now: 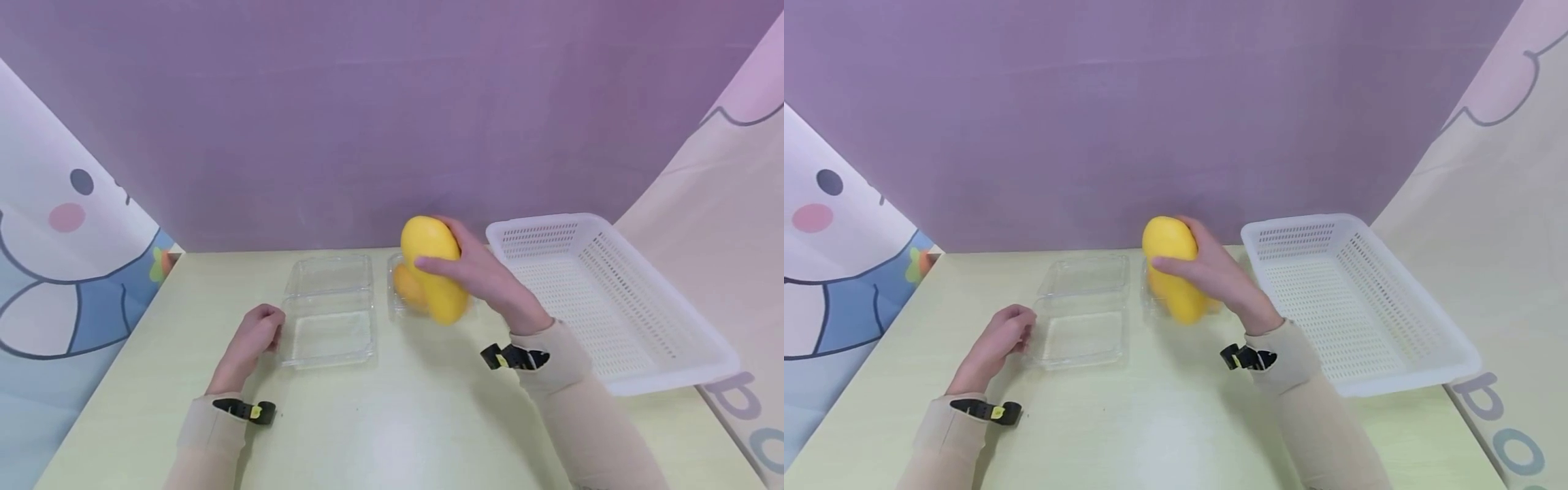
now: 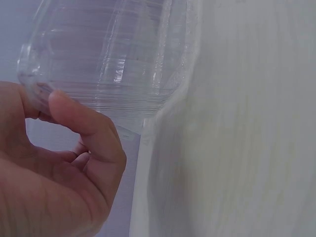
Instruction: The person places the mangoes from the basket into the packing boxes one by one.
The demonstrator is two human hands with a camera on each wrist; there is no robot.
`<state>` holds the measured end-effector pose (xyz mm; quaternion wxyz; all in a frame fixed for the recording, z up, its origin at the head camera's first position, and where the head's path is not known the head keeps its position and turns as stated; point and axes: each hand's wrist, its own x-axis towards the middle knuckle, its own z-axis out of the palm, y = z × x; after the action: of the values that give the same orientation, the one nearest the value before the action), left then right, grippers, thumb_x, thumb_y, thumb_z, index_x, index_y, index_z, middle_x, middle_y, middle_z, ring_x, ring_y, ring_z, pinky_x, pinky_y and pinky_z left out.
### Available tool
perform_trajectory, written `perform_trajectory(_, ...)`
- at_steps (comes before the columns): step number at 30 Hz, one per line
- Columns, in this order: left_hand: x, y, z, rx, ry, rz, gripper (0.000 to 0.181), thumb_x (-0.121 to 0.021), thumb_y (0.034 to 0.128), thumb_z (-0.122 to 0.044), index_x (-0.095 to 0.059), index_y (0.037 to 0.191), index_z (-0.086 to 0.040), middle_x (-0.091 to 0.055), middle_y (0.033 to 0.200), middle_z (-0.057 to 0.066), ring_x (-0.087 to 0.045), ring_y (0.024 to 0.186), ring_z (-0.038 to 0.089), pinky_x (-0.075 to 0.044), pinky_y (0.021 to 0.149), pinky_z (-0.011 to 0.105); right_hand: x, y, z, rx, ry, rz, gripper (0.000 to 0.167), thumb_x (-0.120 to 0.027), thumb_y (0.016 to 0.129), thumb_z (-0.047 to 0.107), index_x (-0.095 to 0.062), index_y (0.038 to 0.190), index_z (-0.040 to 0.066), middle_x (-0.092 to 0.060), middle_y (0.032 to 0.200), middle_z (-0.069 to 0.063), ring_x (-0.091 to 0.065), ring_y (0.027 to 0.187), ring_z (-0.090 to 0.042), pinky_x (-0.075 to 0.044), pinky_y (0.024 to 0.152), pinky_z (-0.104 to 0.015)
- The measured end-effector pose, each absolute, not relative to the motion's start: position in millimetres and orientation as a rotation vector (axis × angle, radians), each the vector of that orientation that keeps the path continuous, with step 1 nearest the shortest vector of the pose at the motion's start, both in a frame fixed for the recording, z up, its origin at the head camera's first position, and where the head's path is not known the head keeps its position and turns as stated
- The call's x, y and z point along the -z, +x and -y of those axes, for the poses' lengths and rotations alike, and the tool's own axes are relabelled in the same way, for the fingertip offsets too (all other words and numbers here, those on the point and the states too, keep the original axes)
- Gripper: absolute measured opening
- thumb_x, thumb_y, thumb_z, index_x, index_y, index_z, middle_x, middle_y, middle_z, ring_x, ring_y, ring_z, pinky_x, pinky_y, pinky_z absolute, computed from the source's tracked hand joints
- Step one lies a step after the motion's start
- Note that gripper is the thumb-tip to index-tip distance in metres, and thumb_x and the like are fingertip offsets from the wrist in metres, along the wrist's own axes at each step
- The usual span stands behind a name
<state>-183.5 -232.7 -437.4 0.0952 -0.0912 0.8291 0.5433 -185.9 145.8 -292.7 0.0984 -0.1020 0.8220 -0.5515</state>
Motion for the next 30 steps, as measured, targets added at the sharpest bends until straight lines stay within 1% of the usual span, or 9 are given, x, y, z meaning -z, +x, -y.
perform_trajectory(4, 435.3, -183.3, 232.6, -1.611, -0.273, -2.456, 0.028, -0.041, 0.0970, -0.011, -0.049, 0.116, 0.008, -0.050, 0.085, 0.009, -0.051, 0.069, 0.019, -0.049, 0.061, 0.029, 293.2, -185.6, -135.3, 1.685, -0.315, -2.388, 0.078, -0.076, 0.088, 0.040, -0.034, 0.153, 0.034, -0.048, 0.139, -0.002, -0.056, 0.116, -0.033, -0.049, 0.092, -0.052)
perform_trajectory(8, 433.9, -182.9, 233.0, -1.605, -0.279, -2.461, 0.029, -0.041, 0.0968, -0.011, -0.048, 0.117, 0.008, -0.051, 0.085, 0.010, -0.051, 0.069, 0.019, -0.049, 0.061, 0.029, 295.5, -186.9, -123.1, 1.748, -0.366, -2.338, 0.078, -0.076, 0.088, 0.037, -0.034, 0.153, 0.032, -0.048, 0.139, -0.004, -0.058, 0.114, -0.033, -0.050, 0.091, -0.052)
perform_trajectory(13, 434.5, -181.2, 232.6, -1.614, -0.273, -2.451, 0.026, -0.041, 0.0975, -0.011, -0.048, 0.116, 0.007, -0.051, 0.084, 0.009, -0.051, 0.068, 0.019, -0.049, 0.061, 0.030, 298.5, -187.2, -111.4, 1.775, -0.391, -2.300, 0.076, -0.077, 0.087, 0.038, -0.036, 0.152, 0.035, -0.050, 0.136, -0.003, -0.060, 0.112, -0.033, -0.053, 0.086, -0.052)
perform_trajectory(19, 435.7, -180.2, 231.1, -1.626, -0.284, -2.443, 0.025, -0.042, 0.0977, -0.010, -0.049, 0.114, 0.007, -0.050, 0.083, 0.008, -0.050, 0.068, 0.019, -0.049, 0.059, 0.029, 303.4, -185.7, -100.4, 1.783, -0.405, -2.308, 0.078, -0.077, 0.088, 0.038, -0.035, 0.153, 0.035, -0.049, 0.138, -0.005, -0.059, 0.113, -0.034, -0.052, 0.088, -0.054)
perform_trajectory(24, 434.7, -179.5, 230.8, -1.629, -0.285, -2.436, 0.024, -0.042, 0.0974, -0.010, -0.048, 0.113, 0.006, -0.051, 0.083, 0.008, -0.050, 0.068, 0.019, -0.049, 0.059, 0.029, 312.4, -185.2, -88.5, 1.774, -0.417, -2.301, 0.081, -0.077, 0.087, 0.040, -0.033, 0.154, 0.038, -0.049, 0.138, -0.003, -0.060, 0.112, -0.033, -0.053, 0.087, -0.052)
perform_trajectory(30, 433.7, -179.7, 229.2, -1.633, -0.286, -2.441, 0.022, -0.042, 0.0966, -0.010, -0.049, 0.112, 0.005, -0.051, 0.083, 0.009, -0.050, 0.068, 0.019, -0.049, 0.059, 0.029, 325.9, -186.4, -73.2, 1.740, -0.462, -2.278, 0.083, -0.078, 0.086, 0.042, -0.033, 0.155, 0.034, -0.053, 0.135, -0.004, -0.062, 0.109, -0.030, -0.053, 0.087, -0.050)
